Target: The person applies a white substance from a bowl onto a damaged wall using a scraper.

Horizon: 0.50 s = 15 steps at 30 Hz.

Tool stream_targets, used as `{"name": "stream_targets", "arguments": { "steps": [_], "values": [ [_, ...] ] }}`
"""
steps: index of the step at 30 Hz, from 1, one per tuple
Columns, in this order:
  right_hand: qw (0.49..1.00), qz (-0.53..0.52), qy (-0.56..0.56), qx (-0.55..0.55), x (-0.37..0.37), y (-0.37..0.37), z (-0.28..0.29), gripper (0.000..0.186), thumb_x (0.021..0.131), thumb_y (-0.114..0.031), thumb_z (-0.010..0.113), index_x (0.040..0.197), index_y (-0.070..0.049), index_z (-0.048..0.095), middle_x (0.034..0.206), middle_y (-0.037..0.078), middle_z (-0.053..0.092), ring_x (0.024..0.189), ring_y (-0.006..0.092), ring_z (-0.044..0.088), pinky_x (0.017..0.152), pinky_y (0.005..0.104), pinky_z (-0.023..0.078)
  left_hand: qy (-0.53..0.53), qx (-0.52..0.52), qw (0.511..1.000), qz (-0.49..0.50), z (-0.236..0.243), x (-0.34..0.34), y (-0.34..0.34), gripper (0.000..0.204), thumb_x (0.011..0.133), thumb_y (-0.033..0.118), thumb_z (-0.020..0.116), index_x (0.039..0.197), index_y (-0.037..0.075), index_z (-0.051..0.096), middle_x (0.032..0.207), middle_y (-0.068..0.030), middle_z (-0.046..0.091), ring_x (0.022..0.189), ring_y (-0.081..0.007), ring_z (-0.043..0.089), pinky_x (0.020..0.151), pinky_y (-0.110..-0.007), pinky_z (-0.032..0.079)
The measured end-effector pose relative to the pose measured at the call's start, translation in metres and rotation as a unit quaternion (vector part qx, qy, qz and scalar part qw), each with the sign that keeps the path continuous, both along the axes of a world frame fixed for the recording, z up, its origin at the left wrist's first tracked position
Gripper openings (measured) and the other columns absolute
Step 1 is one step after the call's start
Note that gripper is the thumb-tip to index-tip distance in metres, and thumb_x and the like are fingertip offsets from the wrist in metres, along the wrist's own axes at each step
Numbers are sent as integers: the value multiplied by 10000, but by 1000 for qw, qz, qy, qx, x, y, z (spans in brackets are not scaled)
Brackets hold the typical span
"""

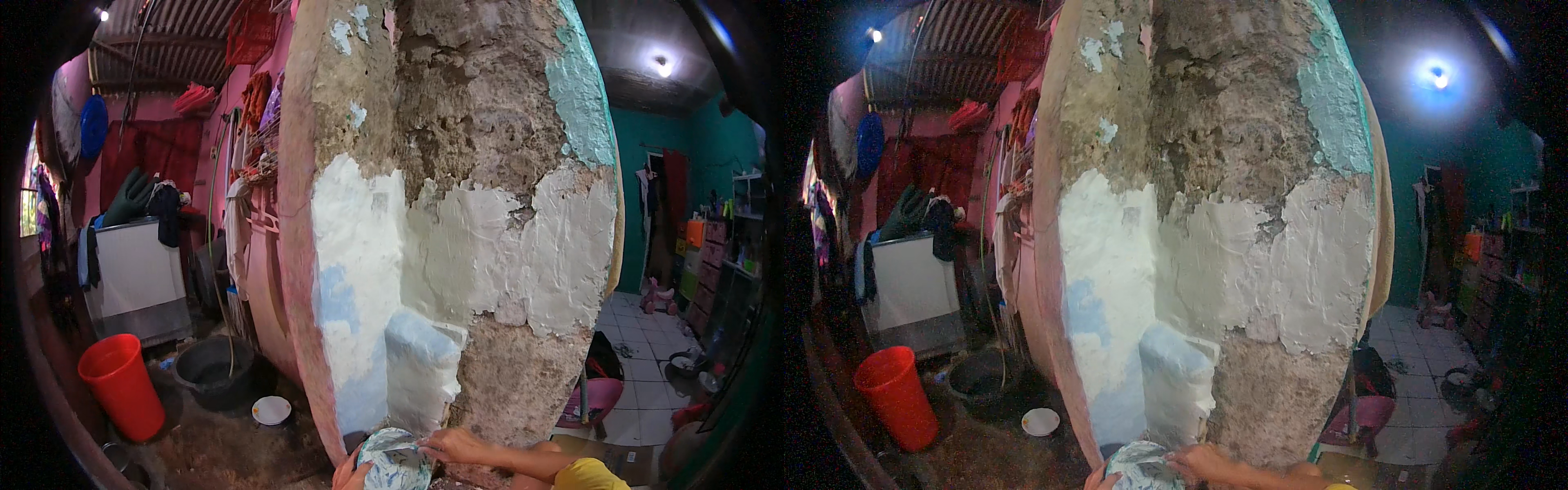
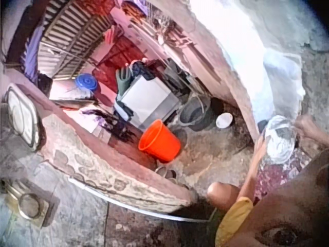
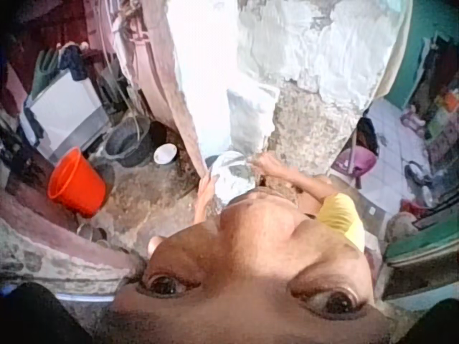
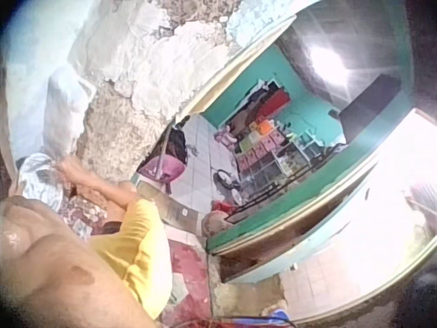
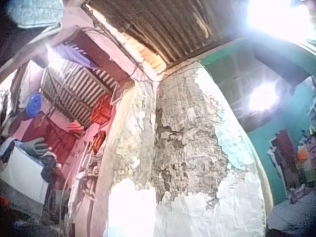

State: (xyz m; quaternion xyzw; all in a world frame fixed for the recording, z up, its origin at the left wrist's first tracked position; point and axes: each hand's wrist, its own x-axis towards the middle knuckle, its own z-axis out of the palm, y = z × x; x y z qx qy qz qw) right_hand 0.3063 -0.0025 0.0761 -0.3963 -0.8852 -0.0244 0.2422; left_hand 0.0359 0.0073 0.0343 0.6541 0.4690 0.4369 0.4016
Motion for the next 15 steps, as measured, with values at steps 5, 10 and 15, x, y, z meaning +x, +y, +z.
{"name": "stream_targets", "arguments": {
  "steps": [5, 10, 15],
  "values": [
    [999, 11, -26, -22, 6, 2, -17, 305, 935, -333, 515, 1108, -120, 648, 761, 123, 622, 645, 318, 622, 503, 418, 482, -2, 4, 1000, 4, -6, -3, -3, 560, 819, 279, 517, 1341, 83, 469, 1344, -285, 423, 1300, -404, 354, 1062, -421, 284],
    [996, -32, -74, -34, -1, -11, -40, 336, 943, -352, 490, 1147, -121, 623, 768, 124, 618, 644, 314, 620, 490, 424, 481, -4, 6, 1000, 11, -13, -10, -5, 561, 811, 270, 517, 1337, 82, 473, 1335, -286, 430, 1292, -407, 362, 1057, -422, 290],
    [985, -89, -132, -62, 3, -24, -47, 351, 951, -340, 475, 1193, -113, 591, 766, 127, 617, 642, 316, 619, 478, 443, 478, -12, 11, 1000, 11, -20, -8, -4, 561, 803, 261, 517, 1333, 81, 477, 1327, -287, 438, 1285, -410, 370, 1052, -423, 296]
  ]
}}
